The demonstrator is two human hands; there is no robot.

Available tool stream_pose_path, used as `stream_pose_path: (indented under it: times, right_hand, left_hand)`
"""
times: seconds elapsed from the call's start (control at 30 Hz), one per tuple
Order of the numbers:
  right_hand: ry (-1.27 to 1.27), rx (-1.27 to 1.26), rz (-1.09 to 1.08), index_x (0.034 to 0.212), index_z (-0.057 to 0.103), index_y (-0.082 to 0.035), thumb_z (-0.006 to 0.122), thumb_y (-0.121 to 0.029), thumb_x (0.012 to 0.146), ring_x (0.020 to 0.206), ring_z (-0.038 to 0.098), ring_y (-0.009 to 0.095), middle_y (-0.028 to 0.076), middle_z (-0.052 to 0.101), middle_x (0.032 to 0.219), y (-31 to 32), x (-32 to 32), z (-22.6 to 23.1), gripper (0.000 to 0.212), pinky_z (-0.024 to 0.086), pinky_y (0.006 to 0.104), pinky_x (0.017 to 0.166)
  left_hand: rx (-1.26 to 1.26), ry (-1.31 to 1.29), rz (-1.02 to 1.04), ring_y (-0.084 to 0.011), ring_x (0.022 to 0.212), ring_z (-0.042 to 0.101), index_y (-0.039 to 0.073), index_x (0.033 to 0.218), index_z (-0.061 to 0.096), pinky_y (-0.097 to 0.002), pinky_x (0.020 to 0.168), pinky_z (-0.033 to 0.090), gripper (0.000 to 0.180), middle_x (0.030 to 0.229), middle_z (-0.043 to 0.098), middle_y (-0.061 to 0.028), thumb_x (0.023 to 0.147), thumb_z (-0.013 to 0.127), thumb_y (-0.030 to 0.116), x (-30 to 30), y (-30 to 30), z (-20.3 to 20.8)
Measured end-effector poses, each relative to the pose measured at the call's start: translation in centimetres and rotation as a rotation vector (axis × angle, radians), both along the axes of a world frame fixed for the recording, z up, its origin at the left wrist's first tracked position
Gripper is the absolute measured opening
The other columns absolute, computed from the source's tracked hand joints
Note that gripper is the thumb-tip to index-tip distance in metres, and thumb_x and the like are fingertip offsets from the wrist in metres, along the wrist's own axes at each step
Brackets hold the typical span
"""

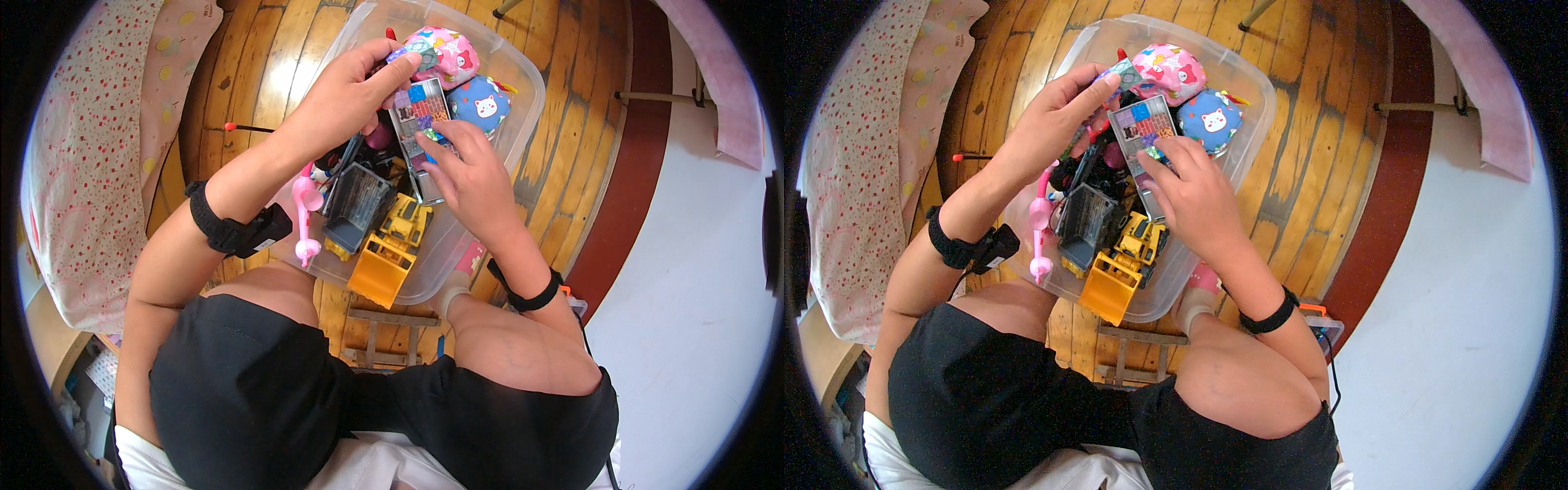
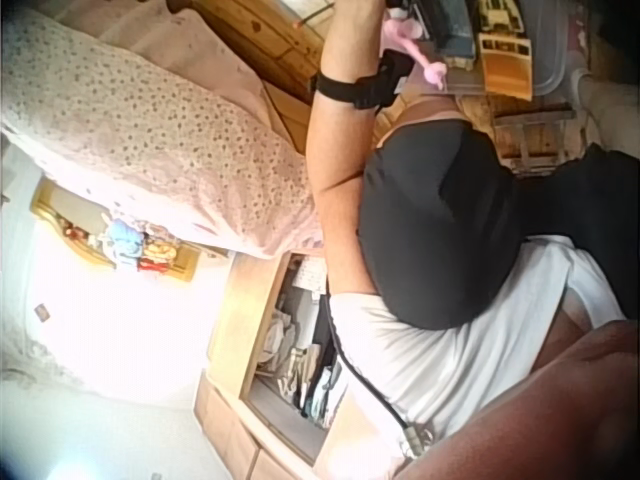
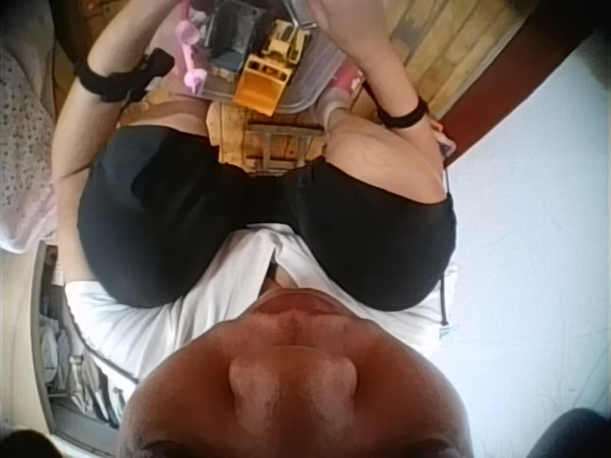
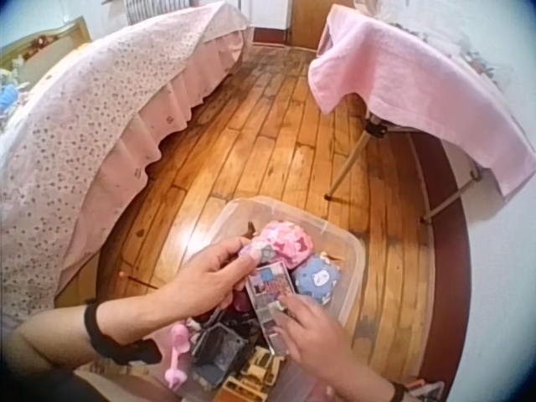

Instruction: The person organizes various toys on a wooden floor by placing them into a large clear plastic bin, handling items like toy trucks, cars, and building blocks by hand.

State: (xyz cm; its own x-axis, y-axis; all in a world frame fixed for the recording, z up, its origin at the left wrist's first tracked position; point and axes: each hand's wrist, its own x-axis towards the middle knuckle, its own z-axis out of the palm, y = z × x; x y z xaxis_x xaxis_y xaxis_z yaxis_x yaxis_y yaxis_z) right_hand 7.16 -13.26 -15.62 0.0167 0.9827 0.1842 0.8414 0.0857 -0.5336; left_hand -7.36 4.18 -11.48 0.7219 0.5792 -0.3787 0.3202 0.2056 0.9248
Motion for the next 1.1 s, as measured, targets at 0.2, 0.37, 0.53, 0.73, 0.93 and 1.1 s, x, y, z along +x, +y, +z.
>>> stream_pose_path:
  times: [0.2, 0.37, 0.53, 0.73, 0.93, 1.1]
  right_hand:
    - [-0.067, -0.023, -0.001, 0.107, 0.07, -0.003, 0.072, -0.014, 0.084, 0.115, 0.059, 0.032, 0.012, 0.064, 0.121, -1.3, -0.2, 0.4, 0.026, 0.049, 0.042, 0.096]
    - [0.138, -0.027, -0.069, 0.105, 0.072, -0.005, 0.071, -0.01, 0.085, 0.11, 0.062, 0.032, 0.012, 0.065, 0.118, -1.7, 0.7, 0.7, 0.021, 0.049, 0.0406, 0.095]
    - [0.737, 0.126, -0.386, 0.106, 0.071, -0.003, 0.07, -0.006, 0.086, 0.105, 0.064, 0.03, 0.013, 0.069, 0.108, 1.4, 0.3, 3.2, 0.02, 0.05, 0.0372, 0.09]
    - [0.587, 0.007, -0.074, 0.108, 0.069, -0.003, 0.067, -0.001, 0.086, 0.103, 0.065, 0.028, 0.011, 0.069, 0.106, 2.9, 3.5, 0.3, 0.022, 0.05, 0.0347, 0.091]
    - [0.269, -0.003, -0.024, 0.103, 0.068, -0.004, 0.068, -0.002, 0.082, 0.102, 0.063, 0.031, 0.011, 0.068, 0.107, 3.5, 3.4, -0.7, 0.021, 0.051, 0.0384, 0.089]
    - [0.125, 0.019, 0.035, 0.108, 0.067, -0.005, 0.068, -0.003, 0.082, 0.102, 0.063, 0.032, 0.012, 0.067, 0.108, 3.2, 3.5, -0.9, 0.026, 0.052, 0.0405, 0.088]
  left_hand:
    - [0.006, -0.009, 0.013, -0.0027, 0.057, 0.046, 0.007, 0.112, 0.061, -0.0197, 0.044, 0.036, 0.032, 0.075, 0.052, 0.0036, 0.104, 0.053, 0.036, -0.1, -0.1, -0.2]
    - [0.028, 0.01, -0.057, -0.0027, 0.057, 0.046, 0.007, 0.121, 0.061, -0.0196, 0.044, 0.037, 0.035, 0.075, 0.051, 0.0036, 0.104, 0.055, 0.037, 0.0, -0.3, -0.5]
    - [0.192, 0.071, -0.209, -0.0039, 0.066, 0.05, 0.004, 0.128, 0.06, -0.0224, 0.052, 0.041, 0.038, 0.081, 0.058, 0.001, 0.102, 0.059, 0.033, 0.5, -1.8, -1.2]
    - [0.176, 0.053, -0.313, -0.0167, 0.111, 0.056, 0.002, 0.14, 0.043, -0.0322, 0.099, 0.045, 0.06, 0.121, 0.057, -0.0095, 0.088, 0.072, 0.009, 0.7, -2.4, -2.8]
    - [0.572, 0.081, -0.322, -0.031, 0.124, 0.054, 0.001, 0.139, 0.041, -0.0368, 0.104, 0.044, 0.068, 0.13, 0.052, -0.0186, 0.078, 0.072, -0.004, 0.1, -3.2, -4.7]
    - [0.642, 0.156, -0.399, -0.0395, 0.119, 0.054, 0.004, 0.132, 0.044, -0.0421, 0.099, 0.048, 0.061, 0.126, 0.047, -0.0199, 0.079, 0.073, -0.002, 0.0, -3.4, -4.4]
